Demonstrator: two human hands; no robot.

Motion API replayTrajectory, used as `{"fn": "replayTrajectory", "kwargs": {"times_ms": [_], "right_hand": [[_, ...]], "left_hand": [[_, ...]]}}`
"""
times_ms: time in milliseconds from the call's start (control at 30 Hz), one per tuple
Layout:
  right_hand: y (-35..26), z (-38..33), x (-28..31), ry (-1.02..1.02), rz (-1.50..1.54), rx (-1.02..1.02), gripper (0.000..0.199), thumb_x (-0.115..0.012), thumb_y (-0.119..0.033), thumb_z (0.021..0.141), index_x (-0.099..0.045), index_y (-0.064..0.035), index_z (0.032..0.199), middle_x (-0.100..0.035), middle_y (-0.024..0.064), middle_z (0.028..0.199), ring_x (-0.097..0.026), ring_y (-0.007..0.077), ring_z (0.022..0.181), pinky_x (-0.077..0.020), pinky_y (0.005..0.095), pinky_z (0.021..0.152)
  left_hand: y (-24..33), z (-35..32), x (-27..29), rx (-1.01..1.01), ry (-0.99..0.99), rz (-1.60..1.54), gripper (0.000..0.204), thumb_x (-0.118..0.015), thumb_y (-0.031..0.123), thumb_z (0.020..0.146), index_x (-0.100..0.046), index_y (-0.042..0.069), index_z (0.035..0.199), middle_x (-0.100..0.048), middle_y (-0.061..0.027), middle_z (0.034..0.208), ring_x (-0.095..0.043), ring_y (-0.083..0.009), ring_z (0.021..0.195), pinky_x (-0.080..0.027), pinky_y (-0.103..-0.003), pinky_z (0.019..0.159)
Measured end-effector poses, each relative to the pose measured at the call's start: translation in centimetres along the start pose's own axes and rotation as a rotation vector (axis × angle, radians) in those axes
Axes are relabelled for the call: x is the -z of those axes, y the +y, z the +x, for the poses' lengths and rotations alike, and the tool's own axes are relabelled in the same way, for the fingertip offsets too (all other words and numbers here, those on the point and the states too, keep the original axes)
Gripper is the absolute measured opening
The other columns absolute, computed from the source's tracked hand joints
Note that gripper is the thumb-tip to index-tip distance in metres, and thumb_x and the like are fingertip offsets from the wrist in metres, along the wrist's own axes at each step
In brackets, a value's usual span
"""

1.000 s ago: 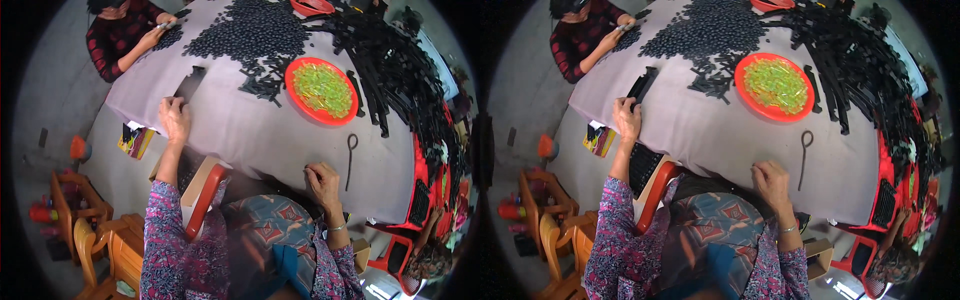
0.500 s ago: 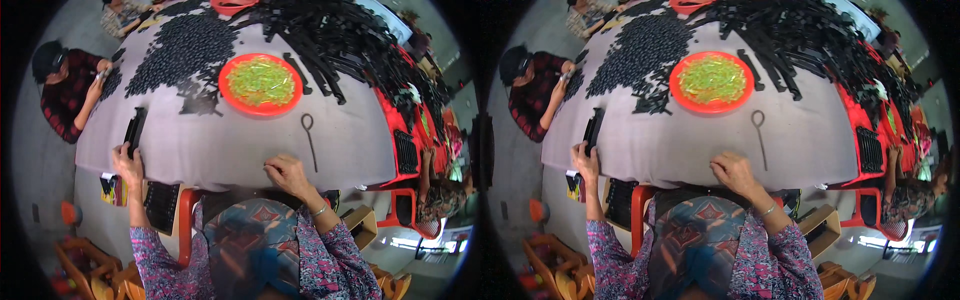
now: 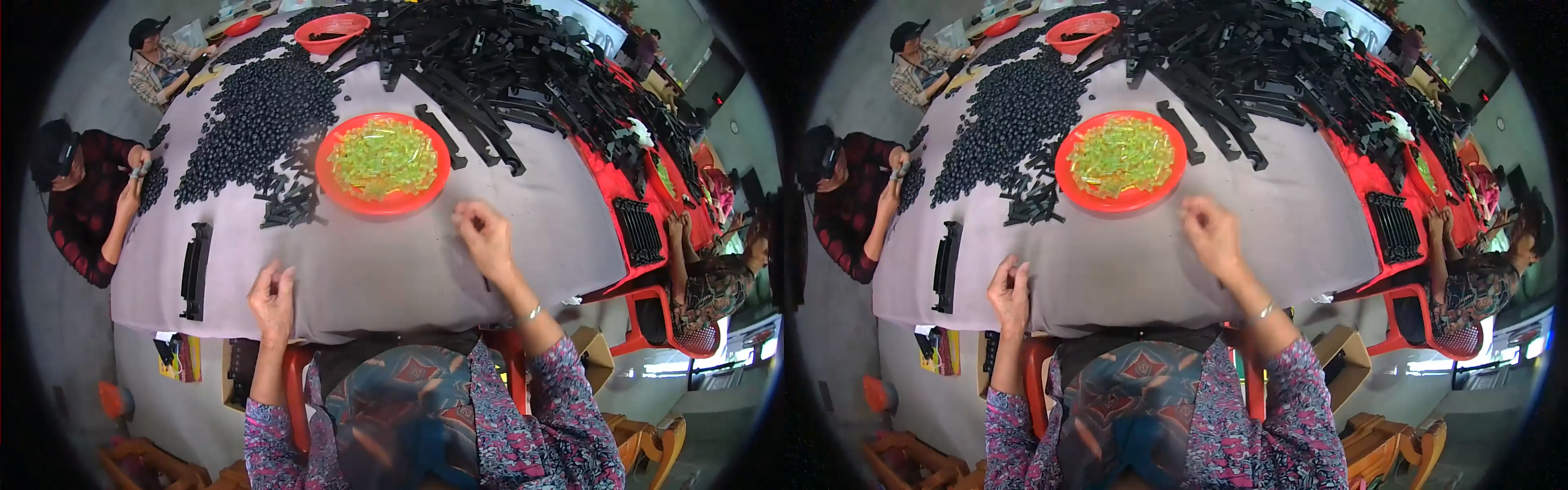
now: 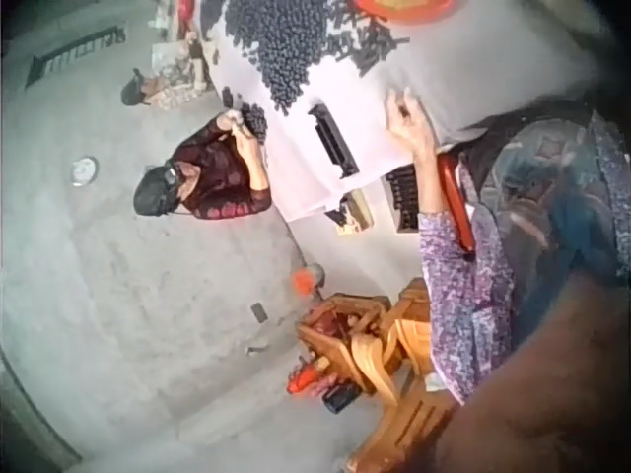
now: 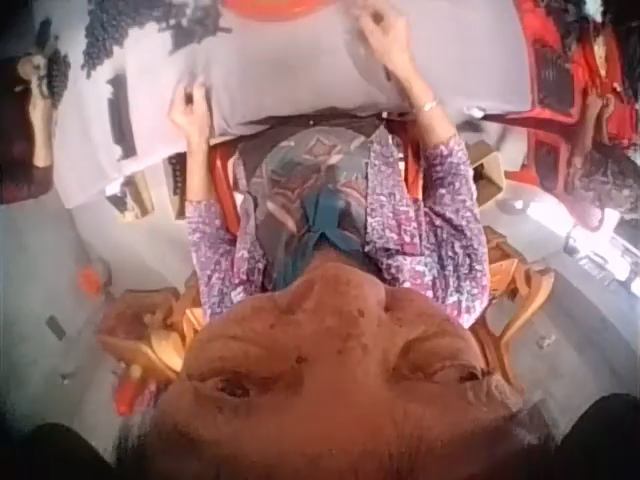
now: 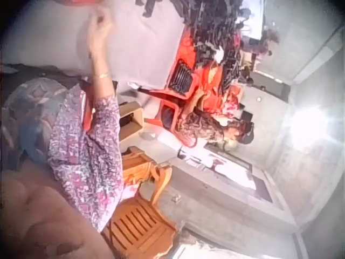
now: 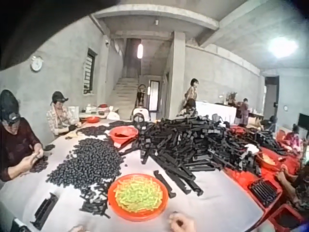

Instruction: Assembling and inspecting plastic components for printer toner cartridges at a manufacturing workstation.

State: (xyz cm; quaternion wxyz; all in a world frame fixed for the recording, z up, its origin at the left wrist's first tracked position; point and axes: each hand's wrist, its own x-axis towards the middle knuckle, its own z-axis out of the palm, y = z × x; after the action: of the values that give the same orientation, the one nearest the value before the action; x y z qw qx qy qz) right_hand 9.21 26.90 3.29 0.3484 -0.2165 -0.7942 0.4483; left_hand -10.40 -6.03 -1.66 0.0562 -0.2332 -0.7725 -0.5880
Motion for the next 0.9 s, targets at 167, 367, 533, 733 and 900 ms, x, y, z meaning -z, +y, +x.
{"fn": "replayTrajectory", "kwargs": {"times_ms": [167, 367, 533, 733, 900], "right_hand": [[5.5, 8.9, 1.8, 0.096, -0.432, 0.118, 0.032, -0.071, -0.007, 0.084, -0.064, -0.0032, 0.115, -0.063, 0.0129, 0.095, -0.067, 0.0257, 0.081, -0.0541, 0.0374, 0.074], [7.5, 12.2, -0.5, -0.008, -0.529, 0.02, 0.052, -0.073, -0.01, 0.081, -0.055, -0.0063, 0.129, -0.053, 0.0172, 0.125, -0.066, 0.0372, 0.104, -0.0554, 0.0452, 0.086], [7.9, 13.0, -1.4, -0.038, -0.594, 0.011, 0.052, -0.074, -0.016, 0.082, -0.056, -0.0067, 0.13, -0.057, 0.0164, 0.128, -0.063, 0.0372, 0.113, -0.0529, 0.047, 0.093], [9.2, 13.5, -1.7, 0.119, -0.508, -0.044, 0.048, -0.078, -0.021, 0.079, -0.063, -0.0051, 0.122, -0.072, 0.0189, 0.11, -0.069, 0.0371, 0.101, -0.0542, 0.0439, 0.09], [10.7, 13.5, -0.3, 0.195, -0.459, -0.056, 0.05, -0.081, -0.022, 0.075, -0.065, -0.001, 0.118, -0.072, 0.0204, 0.11, -0.07, 0.0361, 0.101, -0.0544, 0.0421, 0.089]], "left_hand": [[-0.3, 0.7, 0.1, 0.309, 0.107, -0.397, 0.017, -0.067, 0.012, 0.099, -0.068, 0.0, 0.111, -0.056, 0.0018, 0.069, -0.048, -0.0048, 0.052, -0.036, -0.021, 0.044], [0.2, 0.4, 0.8, 0.269, 0.015, -0.291, 0.041, -0.057, 0.031, 0.106, -0.06, 0.005, 0.074, -0.045, 0.0034, 0.052, -0.037, -0.0045, 0.043, -0.026, -0.023, 0.042], [0.5, 0.4, 0.6, 0.248, -0.017, -0.255, 0.052, -0.055, 0.033, 0.107, -0.053, 0.008, 0.061, -0.036, 0.0077, 0.05, -0.03, -0.0023, 0.046, -0.022, -0.024, 0.046], [0.4, 0.5, 0.5, 0.27, -0.079, -0.266, 0.051, -0.056, 0.035, 0.106, -0.053, 0.009, 0.063, -0.04, 0.0077, 0.056, -0.03, -0.0026, 0.049, -0.02, -0.024, 0.048], [0.4, 0.6, 0.3, 0.225, -0.067, -0.283, 0.05, -0.057, 0.034, 0.106, -0.051, 0.009, 0.062, -0.04, 0.0075, 0.057, -0.03, -0.0027, 0.05, -0.02, -0.024, 0.048]]}}
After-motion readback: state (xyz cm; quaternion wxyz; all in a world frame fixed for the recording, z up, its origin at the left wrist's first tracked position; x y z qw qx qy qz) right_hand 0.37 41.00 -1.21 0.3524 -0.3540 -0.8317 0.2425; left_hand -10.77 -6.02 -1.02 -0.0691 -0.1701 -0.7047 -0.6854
